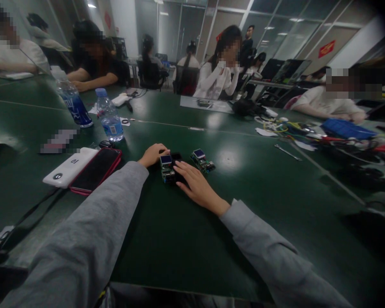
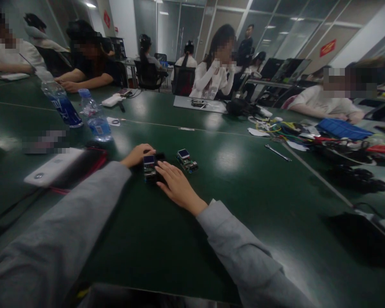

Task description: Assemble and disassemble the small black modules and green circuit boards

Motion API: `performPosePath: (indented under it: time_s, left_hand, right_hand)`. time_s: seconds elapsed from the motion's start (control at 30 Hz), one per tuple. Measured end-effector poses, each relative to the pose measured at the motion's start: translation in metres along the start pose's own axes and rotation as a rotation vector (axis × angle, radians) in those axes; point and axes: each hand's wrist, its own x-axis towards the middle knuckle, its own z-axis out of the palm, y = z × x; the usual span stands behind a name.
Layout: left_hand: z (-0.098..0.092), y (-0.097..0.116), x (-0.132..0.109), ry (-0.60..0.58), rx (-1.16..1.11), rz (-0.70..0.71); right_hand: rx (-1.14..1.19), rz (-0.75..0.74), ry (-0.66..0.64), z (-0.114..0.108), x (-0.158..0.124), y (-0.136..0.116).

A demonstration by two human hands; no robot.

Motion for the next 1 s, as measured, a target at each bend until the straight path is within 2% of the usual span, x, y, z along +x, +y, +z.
performPosePath:
  time_s: [0.3,0.77,1.0]
  left_hand:
    - [-0.0035,0.0023,-0.0015,-0.028,-0.003,-0.009]
    - [-0.0054,0.0069,-0.0025,-0.034,-0.012,-0.021]
    - [-0.0043,0.0042,-0.0019,-0.031,-0.017,-0.003]
  right_hand:
    - [0.028,0.093,0.192,-0.0021,-0.0024,0.0063]
    - [0.077,0.107,0.281,0.0021,-0.0016,0.0097]
    - [0.076,0.112,0.279,0.0014,-0.0020,0.0092]
